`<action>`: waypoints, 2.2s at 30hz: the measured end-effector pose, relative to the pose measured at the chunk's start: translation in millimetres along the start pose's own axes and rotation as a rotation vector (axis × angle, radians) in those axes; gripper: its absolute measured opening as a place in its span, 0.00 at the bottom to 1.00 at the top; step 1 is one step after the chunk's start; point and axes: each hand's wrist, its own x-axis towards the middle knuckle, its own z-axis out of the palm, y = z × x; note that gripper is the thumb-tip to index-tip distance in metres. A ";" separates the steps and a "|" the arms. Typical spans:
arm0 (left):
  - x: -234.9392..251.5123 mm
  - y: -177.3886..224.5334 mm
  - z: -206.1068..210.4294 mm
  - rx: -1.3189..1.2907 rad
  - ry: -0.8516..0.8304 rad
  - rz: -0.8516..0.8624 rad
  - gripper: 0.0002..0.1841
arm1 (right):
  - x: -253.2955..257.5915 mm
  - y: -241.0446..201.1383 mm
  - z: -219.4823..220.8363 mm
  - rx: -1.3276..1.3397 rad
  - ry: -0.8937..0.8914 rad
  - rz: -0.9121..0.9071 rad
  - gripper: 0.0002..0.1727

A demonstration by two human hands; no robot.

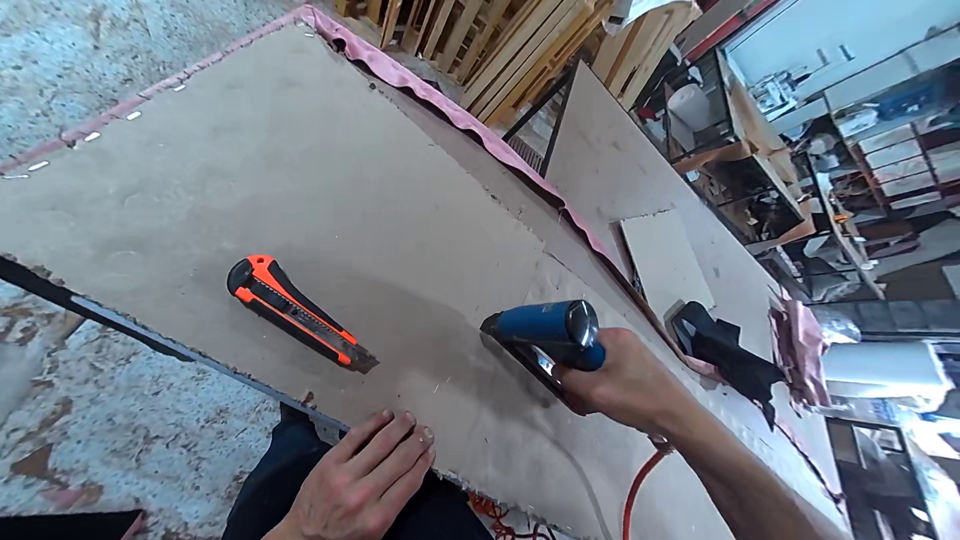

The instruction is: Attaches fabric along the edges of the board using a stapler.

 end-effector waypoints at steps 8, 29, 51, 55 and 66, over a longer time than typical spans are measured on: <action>-2.3 8.8 -8.5 -0.017 0.061 0.008 0.15 | 35.7 -6.8 -10.7 -0.119 -0.041 0.017 0.07; 0.5 5.9 -18.3 0.071 0.078 0.070 0.14 | 92.1 16.5 -58.6 -0.119 0.018 -0.053 0.06; -2.4 -1.4 -21.3 0.091 -0.005 -0.121 0.13 | 2.5 27.7 -55.2 0.110 0.222 -0.057 0.09; -4.6 -9.5 -22.5 0.067 0.048 -0.104 0.09 | -79.9 20.8 31.2 0.084 0.139 -0.100 0.16; -12.4 -5.0 -39.5 0.003 0.073 -0.032 0.09 | -64.9 -18.5 96.6 -0.098 -0.227 -0.022 0.13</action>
